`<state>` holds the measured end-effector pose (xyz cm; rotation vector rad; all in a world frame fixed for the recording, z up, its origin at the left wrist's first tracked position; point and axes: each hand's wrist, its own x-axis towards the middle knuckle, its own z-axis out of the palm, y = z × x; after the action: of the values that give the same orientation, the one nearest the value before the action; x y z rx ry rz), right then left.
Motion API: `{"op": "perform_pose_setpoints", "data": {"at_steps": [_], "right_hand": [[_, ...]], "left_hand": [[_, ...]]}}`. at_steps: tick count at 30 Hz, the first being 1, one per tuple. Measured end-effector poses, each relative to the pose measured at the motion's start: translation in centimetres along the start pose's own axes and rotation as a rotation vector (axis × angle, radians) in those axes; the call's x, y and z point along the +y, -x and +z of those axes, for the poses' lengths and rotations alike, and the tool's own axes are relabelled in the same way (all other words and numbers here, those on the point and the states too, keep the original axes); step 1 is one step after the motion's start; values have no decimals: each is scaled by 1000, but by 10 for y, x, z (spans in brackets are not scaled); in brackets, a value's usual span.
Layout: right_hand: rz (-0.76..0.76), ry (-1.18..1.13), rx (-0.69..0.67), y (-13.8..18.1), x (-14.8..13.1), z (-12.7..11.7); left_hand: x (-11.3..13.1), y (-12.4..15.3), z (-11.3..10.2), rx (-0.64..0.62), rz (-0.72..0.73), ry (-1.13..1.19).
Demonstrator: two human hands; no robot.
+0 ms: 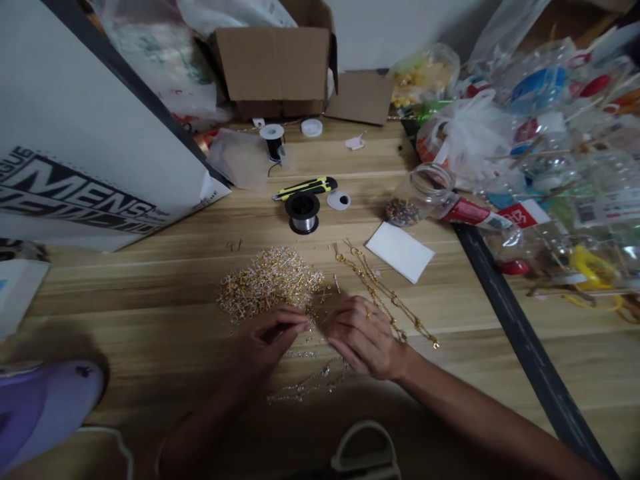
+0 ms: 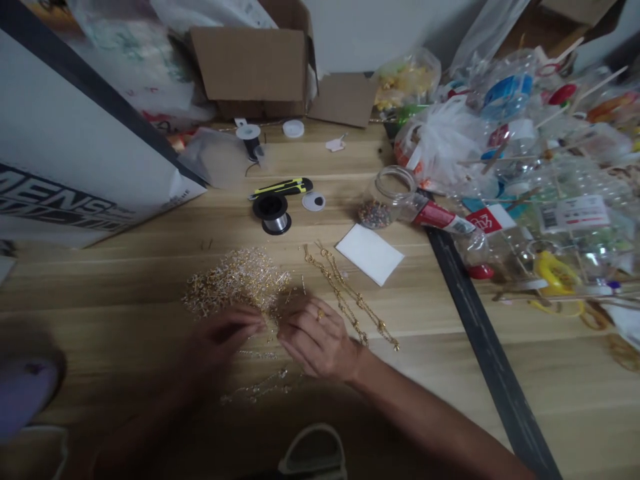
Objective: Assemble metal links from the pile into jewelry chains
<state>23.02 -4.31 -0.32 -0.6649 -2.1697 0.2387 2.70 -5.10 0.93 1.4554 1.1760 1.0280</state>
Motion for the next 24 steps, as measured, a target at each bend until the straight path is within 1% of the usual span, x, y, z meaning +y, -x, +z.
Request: {"op": "perform_pose_setpoints", "data": {"at_steps": [4, 6, 8, 11, 15, 19, 21, 24], "right_hand": [[-34, 64, 24, 1, -2, 0], [-62, 88, -6, 1, -4, -1], [-79, 106, 4, 1, -5, -1], [-99, 113, -6, 1, -4, 1], [-77, 118, 2, 2, -4, 3], [-70, 109, 11, 2, -5, 2], [-75, 93, 6, 2, -5, 2], [-39, 77, 13, 5, -5, 3]], "left_hand": [[4, 3, 5, 4, -48, -22], [6, 4, 7, -10, -77, -12], [4, 5, 7, 9, -98, 53], [-1, 4, 6, 15, -169, 139], [-5, 1, 7, 24, -213, 207], [-3, -1, 8, 31, -229, 205], [-2, -1, 8, 12, -231, 199], [-1, 0, 8, 1, -230, 210]]}}
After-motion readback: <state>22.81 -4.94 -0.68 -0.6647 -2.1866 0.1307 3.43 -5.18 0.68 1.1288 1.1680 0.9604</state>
